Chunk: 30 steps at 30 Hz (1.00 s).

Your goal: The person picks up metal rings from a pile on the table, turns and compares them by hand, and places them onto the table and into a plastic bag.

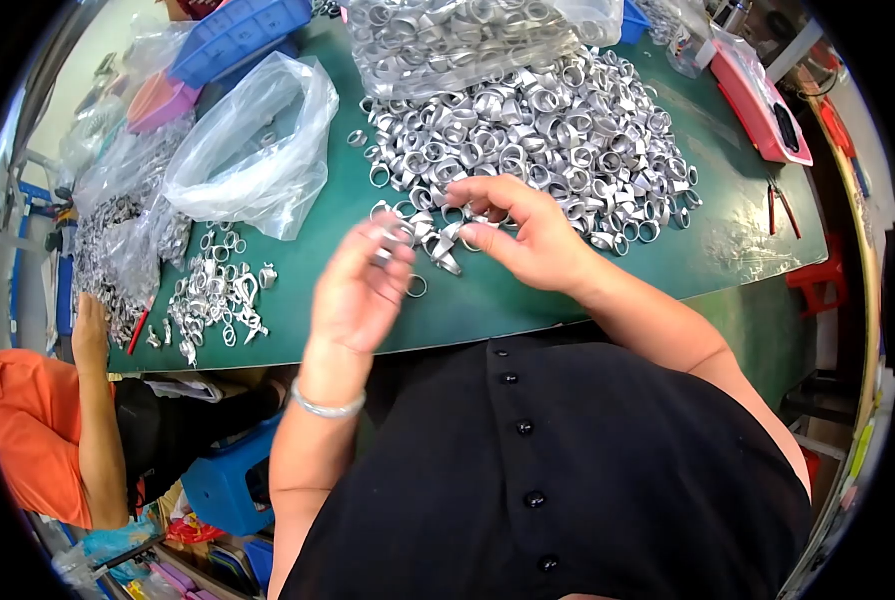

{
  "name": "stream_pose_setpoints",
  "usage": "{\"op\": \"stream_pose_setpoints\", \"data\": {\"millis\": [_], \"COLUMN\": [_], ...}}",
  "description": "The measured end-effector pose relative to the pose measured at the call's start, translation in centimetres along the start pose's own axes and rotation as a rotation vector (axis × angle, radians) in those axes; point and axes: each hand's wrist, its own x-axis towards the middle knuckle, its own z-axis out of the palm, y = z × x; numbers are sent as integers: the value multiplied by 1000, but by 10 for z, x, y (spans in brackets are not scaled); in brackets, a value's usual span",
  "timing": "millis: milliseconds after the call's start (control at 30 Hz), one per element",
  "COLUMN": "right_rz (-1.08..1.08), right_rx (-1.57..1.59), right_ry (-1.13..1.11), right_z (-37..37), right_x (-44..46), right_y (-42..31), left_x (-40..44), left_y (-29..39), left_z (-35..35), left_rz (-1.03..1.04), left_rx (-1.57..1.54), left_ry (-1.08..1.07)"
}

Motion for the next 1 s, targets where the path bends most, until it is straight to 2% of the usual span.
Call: {"op": "stream_pose_setpoints", "data": {"millis": [67,133,167,233,267,367,400,500,567,633,700,800,933,1000], "right_rz": [-43,-87,-109,-209,-184,-156,-155,-2,-45,-55,-105,-83,120,189], "right_rx": [-111,-252,-322,-447,-509,-640,-675,-687,-632,-638,-609,-547,-232,-29], "right_ry": [11,-63,-102,-153,-199,-300,-326,-376,-334,-315,-265,-216,-123,-60], "right_z": [-1,0,1,8,11,19,20,20,23,25,24,19,9,4], "right_x": [2,1,1,1,0,-1,0,0,-5,-9,-12,-16,-20,-23], "right_y": [5,7,8,10,7,0,0,-9,3,10,13,15,14,16], "left_x": [8,20,38,64,74,101,103,64,45,24,19,17,20,15], "left_y": [36,72,99,140,156,180,174,122,73,28,-1,-20,-21,-20], "left_z": [0,15,4,-1,-4,-33,-39,-3,2,12,11,10,2,-4], "left_rz": [178,552,736,998,980,925,1127,1263,740,621,471,526,551,299], "left_rx": [37,176,345,530,628,1558,1865,2009,1635,1778,1852,1926,1544,1133], "left_ry": [21,71,65,191,299,522,555,374,88,-73,-133,-79,-132,-151]}}
